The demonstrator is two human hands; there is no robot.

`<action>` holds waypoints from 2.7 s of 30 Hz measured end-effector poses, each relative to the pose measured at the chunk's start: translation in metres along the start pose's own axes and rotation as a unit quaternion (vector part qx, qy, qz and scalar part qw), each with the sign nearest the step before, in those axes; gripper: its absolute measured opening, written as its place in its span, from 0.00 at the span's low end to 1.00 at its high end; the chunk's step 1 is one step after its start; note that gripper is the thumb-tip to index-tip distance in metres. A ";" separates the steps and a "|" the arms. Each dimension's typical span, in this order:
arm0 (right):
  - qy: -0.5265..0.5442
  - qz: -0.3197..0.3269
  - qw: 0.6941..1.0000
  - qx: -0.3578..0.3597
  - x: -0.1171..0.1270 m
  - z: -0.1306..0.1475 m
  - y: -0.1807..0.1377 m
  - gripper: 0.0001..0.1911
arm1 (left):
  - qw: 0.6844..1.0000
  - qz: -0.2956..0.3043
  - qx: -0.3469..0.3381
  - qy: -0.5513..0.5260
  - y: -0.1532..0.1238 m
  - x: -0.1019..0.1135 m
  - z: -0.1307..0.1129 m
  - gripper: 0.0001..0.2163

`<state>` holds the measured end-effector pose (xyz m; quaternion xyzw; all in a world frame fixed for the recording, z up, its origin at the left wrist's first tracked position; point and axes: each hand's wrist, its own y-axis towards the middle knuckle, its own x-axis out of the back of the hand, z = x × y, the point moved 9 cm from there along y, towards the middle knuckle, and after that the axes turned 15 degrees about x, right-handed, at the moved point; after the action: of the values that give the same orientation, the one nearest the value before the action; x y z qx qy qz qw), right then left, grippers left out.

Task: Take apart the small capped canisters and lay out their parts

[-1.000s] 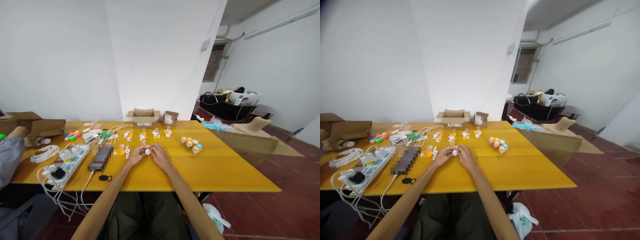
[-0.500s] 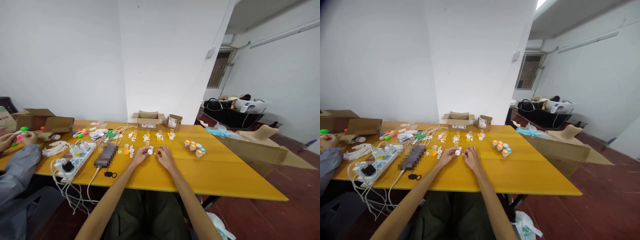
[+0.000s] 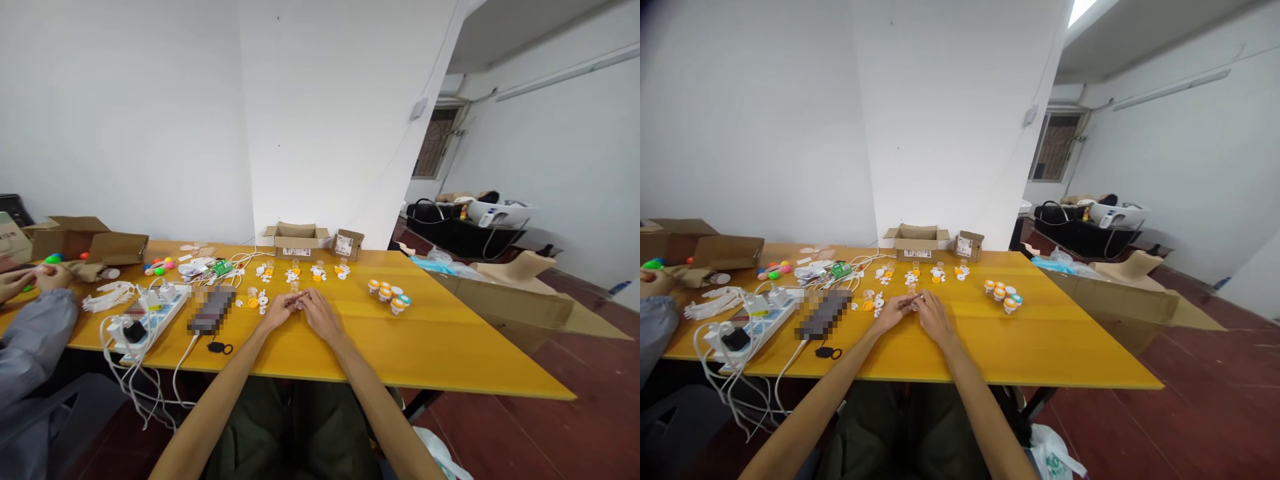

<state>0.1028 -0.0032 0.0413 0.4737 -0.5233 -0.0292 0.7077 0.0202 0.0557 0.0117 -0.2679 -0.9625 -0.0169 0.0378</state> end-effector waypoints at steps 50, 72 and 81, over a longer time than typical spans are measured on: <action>0.113 0.008 0.987 -0.111 -0.005 -0.020 -0.005 0.07 | 0.991 -0.043 -0.040 0.117 -0.003 -0.001 -0.002 0.17; 0.021 0.016 0.998 -0.057 -0.003 -0.013 -0.001 0.10 | 0.986 -0.148 -0.047 0.059 -0.004 0.025 -0.012 0.03; 0.170 -0.041 0.980 -0.092 0.000 -0.017 -0.003 0.10 | 0.990 -0.123 -0.055 0.044 -0.009 0.018 -0.020 0.06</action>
<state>0.1168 0.0062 0.0391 0.4255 -0.3705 -0.0254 0.8252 0.0013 0.0567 0.0325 -0.1479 -0.9833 -0.0859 0.0627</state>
